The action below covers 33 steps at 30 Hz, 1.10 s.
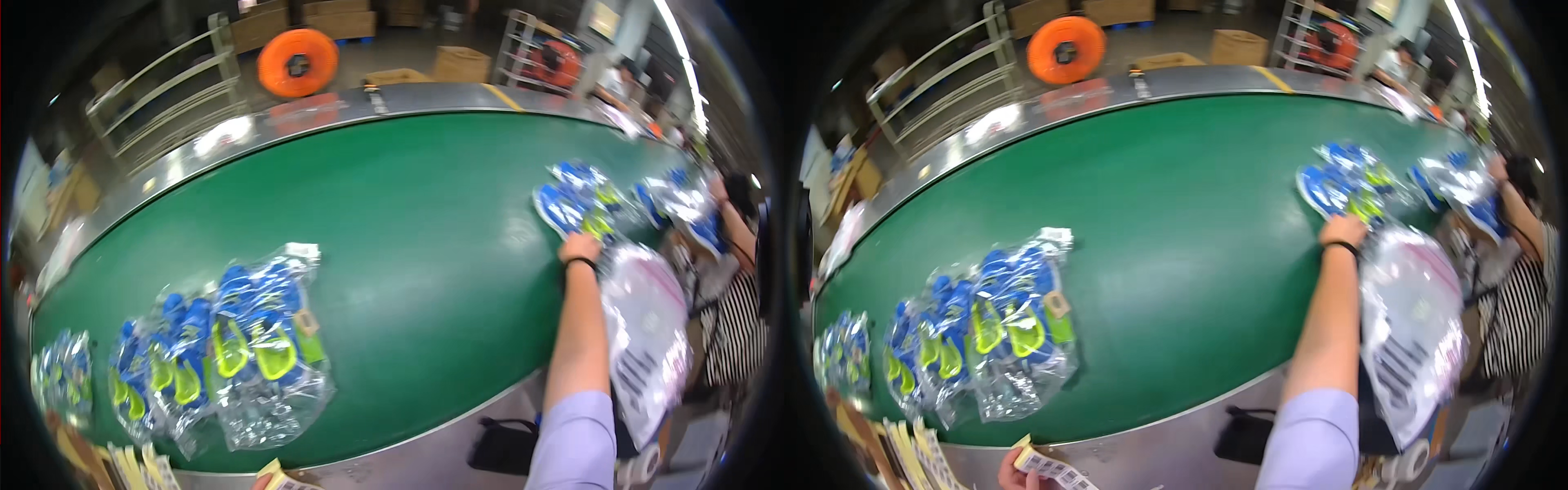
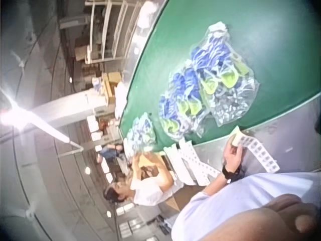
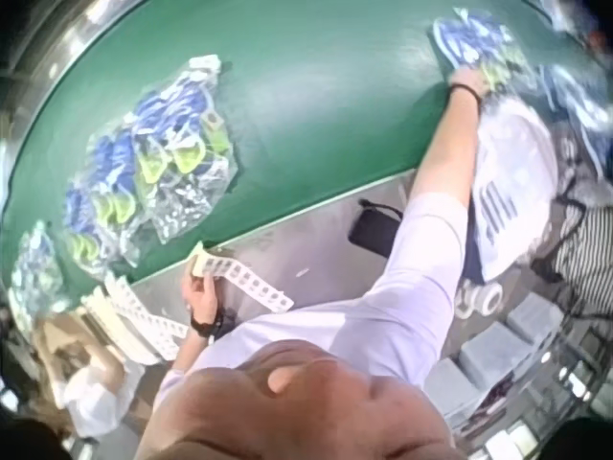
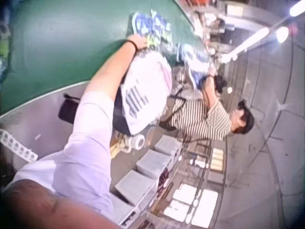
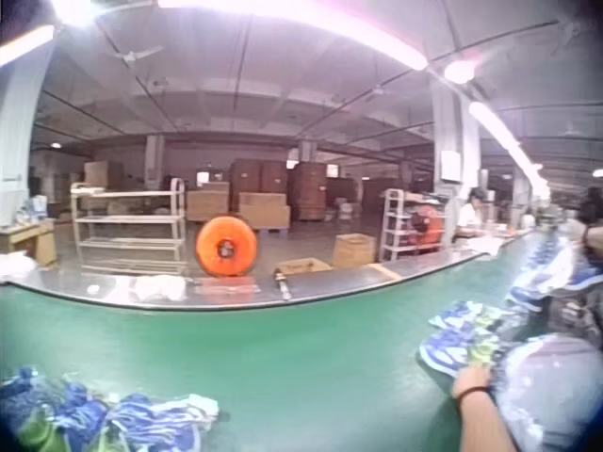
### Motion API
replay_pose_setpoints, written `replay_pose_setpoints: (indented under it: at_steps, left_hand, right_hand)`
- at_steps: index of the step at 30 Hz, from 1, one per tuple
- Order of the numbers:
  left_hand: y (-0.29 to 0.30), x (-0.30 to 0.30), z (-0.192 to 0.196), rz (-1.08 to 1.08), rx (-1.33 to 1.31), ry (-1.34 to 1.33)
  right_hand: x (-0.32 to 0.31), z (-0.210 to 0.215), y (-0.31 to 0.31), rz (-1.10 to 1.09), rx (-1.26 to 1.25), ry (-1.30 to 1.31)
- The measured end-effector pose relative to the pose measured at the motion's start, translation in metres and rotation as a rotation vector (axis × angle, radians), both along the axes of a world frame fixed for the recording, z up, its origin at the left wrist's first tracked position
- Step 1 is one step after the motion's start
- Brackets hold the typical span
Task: Peel barcode sticker labels from a sheet and apply them to plastic bags containing manufactured shoes on a conveyor belt line.
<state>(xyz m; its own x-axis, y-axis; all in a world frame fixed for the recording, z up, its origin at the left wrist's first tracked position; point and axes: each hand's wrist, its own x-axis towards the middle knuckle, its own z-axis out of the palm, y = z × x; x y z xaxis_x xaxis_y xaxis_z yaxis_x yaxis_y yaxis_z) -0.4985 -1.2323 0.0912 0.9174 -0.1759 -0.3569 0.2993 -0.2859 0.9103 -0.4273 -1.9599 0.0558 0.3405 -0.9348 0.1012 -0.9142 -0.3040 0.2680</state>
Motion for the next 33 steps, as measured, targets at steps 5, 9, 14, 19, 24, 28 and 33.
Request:
replay_pose_setpoints:
  at_steps: [5, 9, 14, 19, 24, 28, 33]
  left_hand:
    - [-0.004, 0.001, -0.010, 0.026, -0.142, 0.058]
    - [-0.010, 0.004, -0.026, 0.011, -0.130, -0.165]
    - [-0.002, -0.003, -0.029, -0.006, -0.235, -0.129]
    - [-0.013, -0.005, -0.018, -0.011, -0.381, -0.055]
    - [-0.023, -0.013, 0.032, -0.201, -0.215, -0.214]
    - [-0.025, -0.016, 0.043, -0.161, -0.236, -0.214]
    - [-0.028, -0.013, 0.040, -0.119, -0.309, -0.119]
  right_hand:
    - [-0.012, -0.021, -0.038, 0.258, -0.176, -0.137]
    - [0.037, 0.007, 0.020, 0.640, 0.354, -0.419]
    - [0.054, 0.095, 0.284, 0.822, 1.554, -0.960]
    - [-0.036, 0.133, 0.432, 1.311, 1.480, -0.592]
    - [-0.086, 0.081, 0.498, 1.322, 1.458, -0.774]
    - [-0.104, 0.078, 0.512, 1.071, 1.559, -0.975]
    - [-0.113, 0.078, 0.512, 1.288, 1.197, -1.177]
